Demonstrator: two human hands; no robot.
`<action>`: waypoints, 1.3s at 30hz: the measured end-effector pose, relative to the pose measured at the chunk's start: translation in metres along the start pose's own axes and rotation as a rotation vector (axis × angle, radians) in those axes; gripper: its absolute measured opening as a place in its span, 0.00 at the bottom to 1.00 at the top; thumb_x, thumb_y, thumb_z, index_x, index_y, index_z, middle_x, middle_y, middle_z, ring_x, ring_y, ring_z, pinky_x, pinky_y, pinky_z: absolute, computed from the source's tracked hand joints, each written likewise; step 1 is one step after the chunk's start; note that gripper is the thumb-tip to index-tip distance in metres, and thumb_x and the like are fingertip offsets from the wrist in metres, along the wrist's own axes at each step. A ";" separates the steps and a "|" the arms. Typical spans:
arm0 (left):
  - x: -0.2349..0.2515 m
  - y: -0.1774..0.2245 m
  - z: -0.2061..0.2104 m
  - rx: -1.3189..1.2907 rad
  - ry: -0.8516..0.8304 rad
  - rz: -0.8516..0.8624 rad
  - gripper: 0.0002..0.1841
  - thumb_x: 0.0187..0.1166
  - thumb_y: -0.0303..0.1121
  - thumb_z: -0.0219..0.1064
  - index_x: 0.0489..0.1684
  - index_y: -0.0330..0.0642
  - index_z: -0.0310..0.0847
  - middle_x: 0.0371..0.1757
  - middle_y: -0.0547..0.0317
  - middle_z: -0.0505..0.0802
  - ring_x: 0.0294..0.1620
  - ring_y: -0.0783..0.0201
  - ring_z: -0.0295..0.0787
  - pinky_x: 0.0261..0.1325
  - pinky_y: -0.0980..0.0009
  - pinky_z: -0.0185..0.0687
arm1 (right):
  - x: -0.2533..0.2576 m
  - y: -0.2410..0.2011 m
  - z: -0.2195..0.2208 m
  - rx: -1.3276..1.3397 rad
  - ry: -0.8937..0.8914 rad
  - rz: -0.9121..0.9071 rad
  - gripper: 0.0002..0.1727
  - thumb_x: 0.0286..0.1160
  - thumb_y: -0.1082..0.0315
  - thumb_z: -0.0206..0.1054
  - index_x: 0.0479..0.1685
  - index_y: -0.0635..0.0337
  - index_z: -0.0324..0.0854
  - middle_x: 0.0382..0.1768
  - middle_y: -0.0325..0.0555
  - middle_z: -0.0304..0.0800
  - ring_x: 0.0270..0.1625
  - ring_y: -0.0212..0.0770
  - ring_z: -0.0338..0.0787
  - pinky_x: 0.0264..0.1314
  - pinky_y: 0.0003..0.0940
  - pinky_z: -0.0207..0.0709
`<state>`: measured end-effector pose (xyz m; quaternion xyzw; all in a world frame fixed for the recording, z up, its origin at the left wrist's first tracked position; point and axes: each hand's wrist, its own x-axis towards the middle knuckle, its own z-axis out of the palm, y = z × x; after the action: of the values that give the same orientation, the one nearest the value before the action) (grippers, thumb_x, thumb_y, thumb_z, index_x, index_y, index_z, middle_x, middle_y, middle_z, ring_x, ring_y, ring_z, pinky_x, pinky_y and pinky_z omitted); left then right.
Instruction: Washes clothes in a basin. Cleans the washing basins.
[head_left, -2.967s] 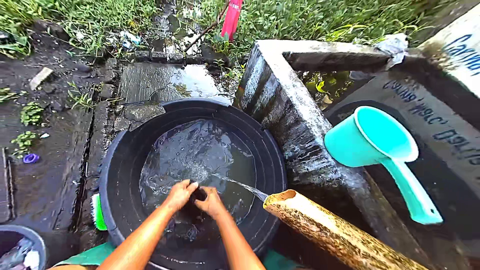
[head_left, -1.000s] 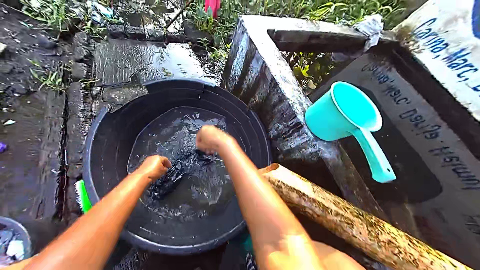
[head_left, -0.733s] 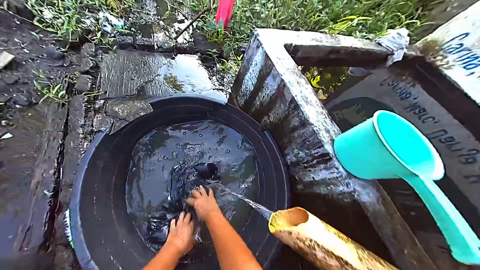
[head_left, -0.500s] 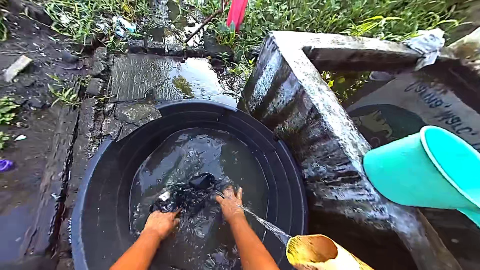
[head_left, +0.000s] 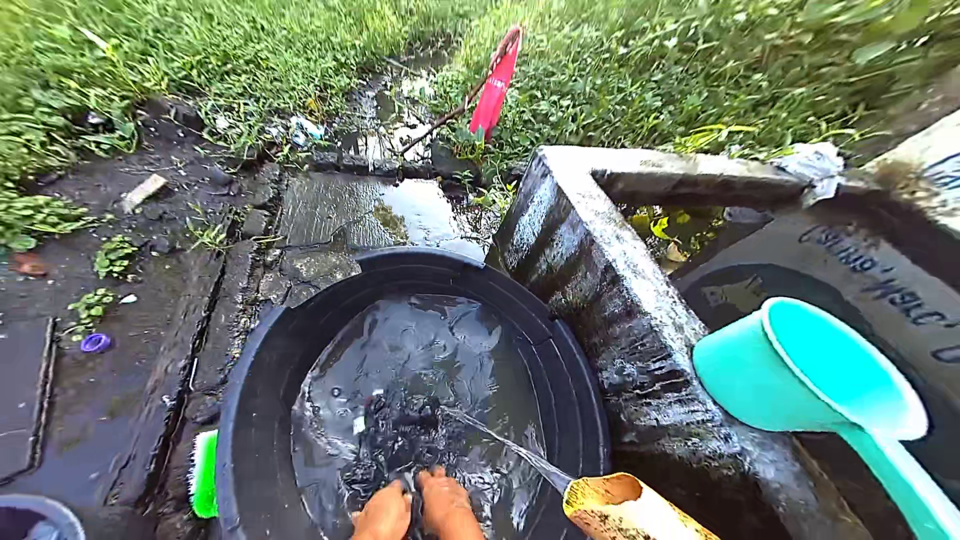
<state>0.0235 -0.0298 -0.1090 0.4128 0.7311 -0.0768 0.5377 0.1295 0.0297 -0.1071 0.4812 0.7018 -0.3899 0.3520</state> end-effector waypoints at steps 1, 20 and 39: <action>-0.008 0.013 -0.015 -0.087 0.048 0.034 0.26 0.95 0.45 0.48 0.78 0.33 0.74 0.74 0.33 0.85 0.79 0.36 0.79 0.81 0.34 0.66 | -0.003 0.006 -0.001 0.086 0.081 -0.036 0.47 0.67 0.68 0.77 0.92 0.47 0.61 0.88 0.69 0.60 0.79 0.76 0.73 0.71 0.77 0.72; -0.228 0.088 -0.155 -0.369 0.622 0.644 0.19 0.89 0.42 0.59 0.58 0.34 0.86 0.55 0.41 0.90 0.60 0.50 0.87 0.69 0.50 0.79 | -0.048 0.007 -0.045 1.442 0.702 -0.124 0.18 0.83 0.78 0.62 0.68 0.75 0.74 0.52 0.67 0.85 0.46 0.54 0.86 0.50 0.52 0.82; -0.074 0.073 -0.046 -1.411 0.031 0.058 0.45 0.86 0.68 0.50 0.97 0.51 0.43 0.92 0.31 0.58 0.87 0.26 0.59 0.73 0.22 0.63 | -0.087 0.054 -0.045 2.052 0.548 -0.390 0.18 0.86 0.66 0.36 0.49 0.56 0.74 0.33 0.42 0.88 0.35 0.39 0.90 0.36 0.41 0.86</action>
<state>0.0460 0.0044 -0.0027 -0.0140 0.6026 0.4358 0.6684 0.2010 0.0471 -0.0225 0.4973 0.1597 -0.7204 -0.4563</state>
